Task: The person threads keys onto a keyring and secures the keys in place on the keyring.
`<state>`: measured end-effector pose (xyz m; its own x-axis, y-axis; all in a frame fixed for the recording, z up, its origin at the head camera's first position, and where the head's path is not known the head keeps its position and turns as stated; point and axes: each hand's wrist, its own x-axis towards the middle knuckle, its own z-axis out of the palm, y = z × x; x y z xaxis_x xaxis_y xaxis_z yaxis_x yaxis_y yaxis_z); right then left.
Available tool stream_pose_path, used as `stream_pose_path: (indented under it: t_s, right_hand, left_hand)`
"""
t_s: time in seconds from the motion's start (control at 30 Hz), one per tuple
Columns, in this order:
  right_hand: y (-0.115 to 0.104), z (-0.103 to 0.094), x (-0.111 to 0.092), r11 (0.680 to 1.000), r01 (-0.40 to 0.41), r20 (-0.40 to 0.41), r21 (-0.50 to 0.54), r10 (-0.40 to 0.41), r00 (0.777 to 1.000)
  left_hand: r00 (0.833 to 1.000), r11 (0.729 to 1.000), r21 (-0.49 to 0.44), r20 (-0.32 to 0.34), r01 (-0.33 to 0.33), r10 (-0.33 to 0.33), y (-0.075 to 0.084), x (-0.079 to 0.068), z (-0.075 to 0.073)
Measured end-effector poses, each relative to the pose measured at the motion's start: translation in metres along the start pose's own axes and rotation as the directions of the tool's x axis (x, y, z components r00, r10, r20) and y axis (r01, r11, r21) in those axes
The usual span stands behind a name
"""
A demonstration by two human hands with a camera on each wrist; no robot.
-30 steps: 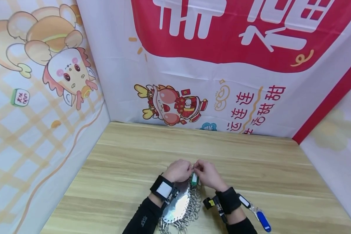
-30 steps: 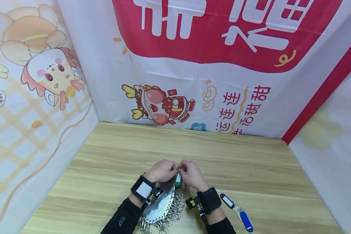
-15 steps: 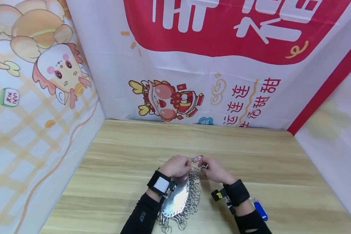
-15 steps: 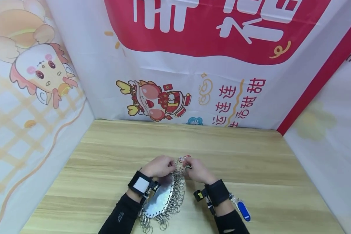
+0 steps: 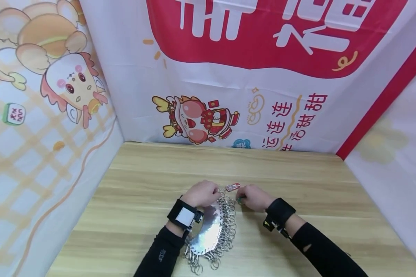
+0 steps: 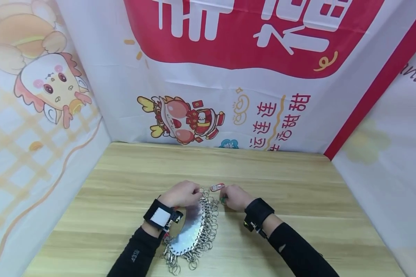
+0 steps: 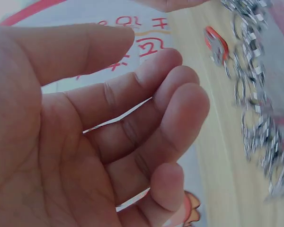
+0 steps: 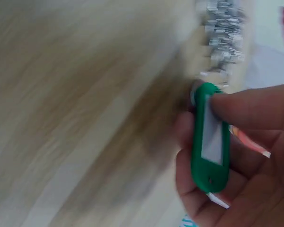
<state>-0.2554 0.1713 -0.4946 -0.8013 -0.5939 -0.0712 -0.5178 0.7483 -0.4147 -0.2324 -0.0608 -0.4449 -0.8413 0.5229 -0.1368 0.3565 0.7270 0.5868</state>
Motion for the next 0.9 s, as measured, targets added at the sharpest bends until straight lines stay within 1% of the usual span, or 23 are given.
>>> stream_pose_path:
  t_s: [0.1,0.17,0.23,0.33,0.4,0.43,0.5,0.53,0.57,0.63,0.67,0.73,0.8,0.87,0.9]
  right_hand:
    - [0.006,0.004,0.003,0.998,0.048,-0.03,-0.044,-0.049,0.998]
    - [0.008,0.005,0.005,0.996,0.047,-0.048,-0.08,-0.051,0.998]
    - [0.009,0.006,0.004,0.994,0.003,-0.061,-0.113,-0.01,0.998]
    - [0.009,0.002,0.001,0.986,-0.078,-0.087,-0.149,0.066,0.994]
    - [0.009,-0.003,-0.005,0.981,-0.109,-0.103,-0.16,0.093,0.99]
    - [0.009,-0.006,-0.009,0.98,-0.118,-0.11,-0.162,0.101,0.989]
    - [0.008,-0.014,-0.019,0.98,-0.093,-0.12,-0.176,0.073,0.99]
    - [0.008,-0.018,-0.025,0.981,-0.074,-0.118,-0.18,0.053,0.992]
    - [0.008,-0.022,-0.033,0.982,-0.057,-0.111,-0.181,0.037,0.993]
    - [0.006,-0.031,-0.05,0.985,-0.049,-0.082,-0.166,0.036,0.996]
    - [0.007,-0.034,-0.059,0.986,-0.048,-0.063,-0.157,0.039,0.997]
    - [0.007,-0.038,-0.078,0.987,-0.091,-0.004,-0.132,0.092,0.996]
    - [0.008,-0.039,-0.093,0.983,-0.135,0.056,-0.128,0.143,0.988]
    - [0.012,-0.037,-0.105,0.978,-0.146,0.103,-0.15,0.162,0.981]
    - [0.014,-0.034,-0.109,0.977,-0.142,0.119,-0.162,0.162,0.98]
  left_hand:
    - [0.999,0.991,0.127,0.006,-0.043,0.042,0.001,0.001,-0.005]
    - [0.997,0.977,0.198,0.022,-0.074,0.071,0.002,0.002,-0.006]
    - [0.994,0.965,0.242,0.056,-0.104,0.093,0.005,0.004,-0.005]
    - [0.989,0.949,0.289,0.105,-0.126,0.099,0.008,0.008,0.0]
    - [0.986,0.932,0.332,0.12,-0.147,0.112,0.011,0.012,0.005]
    - [0.985,0.915,0.37,0.119,-0.162,0.127,0.012,0.014,0.009]
    - [0.983,0.887,0.426,0.105,-0.179,0.148,0.016,0.017,0.015]
    - [0.981,0.867,0.459,0.099,-0.192,0.166,0.018,0.018,0.018]
    - [0.978,0.848,0.486,0.095,-0.209,0.186,0.02,0.019,0.02]
    - [0.974,0.831,0.508,0.092,-0.226,0.209,0.026,0.019,0.026]
    - [0.973,0.831,0.506,0.094,-0.229,0.211,0.029,0.019,0.028]
    - [0.972,0.831,0.506,0.102,-0.232,0.21,0.035,0.019,0.034]
    - [0.976,0.837,0.502,0.105,-0.218,0.192,0.038,0.019,0.041]
    - [0.979,0.828,0.522,0.101,-0.204,0.178,0.04,0.018,0.048]
    - [0.98,0.82,0.537,0.097,-0.2,0.176,0.041,0.019,0.051]
